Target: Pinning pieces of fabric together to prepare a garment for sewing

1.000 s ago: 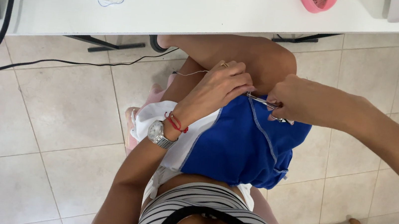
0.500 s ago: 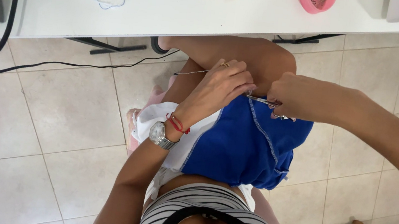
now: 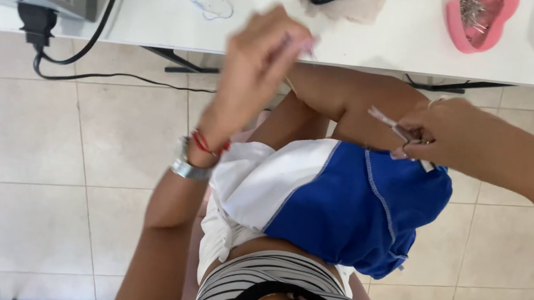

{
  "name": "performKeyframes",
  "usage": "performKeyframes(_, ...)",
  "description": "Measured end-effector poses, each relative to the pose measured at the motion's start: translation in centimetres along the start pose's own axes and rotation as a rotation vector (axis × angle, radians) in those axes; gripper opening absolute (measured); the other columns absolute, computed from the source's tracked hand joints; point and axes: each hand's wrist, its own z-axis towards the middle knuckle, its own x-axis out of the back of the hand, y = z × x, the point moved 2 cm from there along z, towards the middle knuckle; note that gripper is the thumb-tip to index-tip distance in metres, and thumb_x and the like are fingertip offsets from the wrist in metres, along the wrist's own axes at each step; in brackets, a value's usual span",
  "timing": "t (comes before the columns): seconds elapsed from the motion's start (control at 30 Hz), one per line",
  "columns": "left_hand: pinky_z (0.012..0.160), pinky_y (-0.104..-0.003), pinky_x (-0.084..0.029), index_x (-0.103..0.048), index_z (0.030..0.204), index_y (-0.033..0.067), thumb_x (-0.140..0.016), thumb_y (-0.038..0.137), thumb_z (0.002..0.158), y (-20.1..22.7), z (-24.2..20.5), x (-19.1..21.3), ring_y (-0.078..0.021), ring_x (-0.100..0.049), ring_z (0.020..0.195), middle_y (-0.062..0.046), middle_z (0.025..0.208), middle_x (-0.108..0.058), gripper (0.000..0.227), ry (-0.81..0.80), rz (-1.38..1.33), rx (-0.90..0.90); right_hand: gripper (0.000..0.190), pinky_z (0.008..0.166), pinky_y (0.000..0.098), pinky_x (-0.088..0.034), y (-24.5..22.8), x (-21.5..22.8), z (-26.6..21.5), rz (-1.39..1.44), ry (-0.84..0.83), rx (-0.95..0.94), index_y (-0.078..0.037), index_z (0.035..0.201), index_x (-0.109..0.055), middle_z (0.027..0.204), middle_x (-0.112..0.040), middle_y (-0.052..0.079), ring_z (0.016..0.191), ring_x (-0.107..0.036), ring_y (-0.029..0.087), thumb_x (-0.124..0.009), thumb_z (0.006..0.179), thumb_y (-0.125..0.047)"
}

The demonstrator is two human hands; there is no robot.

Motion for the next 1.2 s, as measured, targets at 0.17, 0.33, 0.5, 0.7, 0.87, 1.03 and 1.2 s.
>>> performKeyframes(0.17, 0.074, -0.043, -0.03, -0.041, 0.087, 0.0054, -0.068, 0.007, 0.122, -1.6, 3.7, 7.5, -0.0205, -0.032, 0.076, -0.006, 0.078, -0.038, 0.044, 0.139, 0.329, -0.065, 0.031, 0.076, 0.0378, -0.05, 0.2, 0.9, -0.4, 0.126, 0.333, 0.103, -0.022, 0.128, -0.073, 0.084, -0.074, 0.005, 0.081, -0.067, 0.023, -0.077, 0.097, -0.027)
performKeyframes(0.33, 0.079, -0.046, -0.033, -0.047, 0.096, 0.0043, -0.067, 0.006, 0.122, -1.9, 4.5, 9.2, -0.0257, -0.036, 0.086, -0.009, 0.088, -0.044, 0.033, 0.046, 0.402, -0.058, 0.035, 0.086, 0.0416, -0.056, -1.9, 3.2, -2.2, 0.402, 0.394, 0.01, -0.014, 0.134, -0.07, 0.111, -0.081, 0.011, 0.104, -0.075, 0.028, -0.074, 0.099, -0.015)
performKeyframes(0.5, 0.088, -0.049, -0.038, -0.055, 0.11, 0.003, -0.065, 0.005, 0.122, -2.1, 4.8, 10.1, -0.0334, -0.042, 0.101, -0.011, 0.103, -0.053, 0.016, -0.084, 0.497, -0.022, 0.04, 0.075, 0.0506, -0.053, -0.2, 2.8, 1.1, 0.445, 0.668, 0.141, -0.002, 0.138, -0.051, 0.113, -0.073, 0.02, 0.095, -0.073, 0.039, -0.07, 0.103, -0.005)
performKeyframes(0.7, 0.096, -0.052, -0.042, -0.064, 0.124, 0.0021, -0.063, 0.004, 0.122, -2.7, 4.6, 10.7, -0.0407, -0.049, 0.115, -0.014, 0.118, -0.063, 0.003, -0.244, 0.576, 0.005, 0.041, 0.047, 0.0464, -0.05, 4.2, 0.9, 12.6, -0.266, 1.185, 0.031, 0.002, 0.128, -0.051, 0.086, -0.071, 0.015, 0.066, -0.071, 0.039, -0.08, 0.1, -0.008)
performKeyframes(0.87, 0.115, -0.055, -0.05, -0.072, 0.136, -0.0142, -0.053, -0.04, 0.079, -0.2, 2.4, 9.7, -0.0492, -0.054, 0.135, -0.029, 0.145, -0.058, 0.066, -0.249, 0.864, -0.108, 0.064, 0.044, 0.0344, -0.054, 3.2, 1.2, 15.7, -0.448, 1.284, -0.091, -0.005, 0.127, -0.056, 0.086, -0.064, 0.007, 0.077, -0.067, 0.024, -0.078, 0.069, 0.009)
performKeyframes(1.03, 0.114, -0.053, -0.062, -0.062, 0.143, -0.0146, -0.045, -0.036, 0.092, 3.1, -0.8, 2.5, -0.0481, -0.058, 0.138, -0.033, 0.145, -0.056, 0.057, -0.147, 0.692, -0.127, 0.06, 0.036, 0.0213, -0.043, 2.3, 0.8, 16.3, -0.719, 1.299, -0.321, -0.023, 0.108, -0.058, 0.081, -0.055, -0.007, 0.069, -0.057, 0.007, -0.076, 0.059, 0.005)
performKeyframes(1.2, 0.102, -0.046, -0.052, -0.059, 0.126, 0.0049, -0.069, 0.045, 0.105, -1.6, -8.3, -10.8, -0.0334, -0.066, 0.118, -0.012, 0.127, -0.064, 0.046, -0.55, 0.135, 0.119, 0.038, 0.063, 0.0275, -0.046, 0.5, -1.0, 8.7, -0.536, 1.57, -0.005, -0.016, 0.1, -0.056, 0.086, -0.052, -0.002, 0.076, -0.051, 0.018, -0.064, 0.079, 0.014)
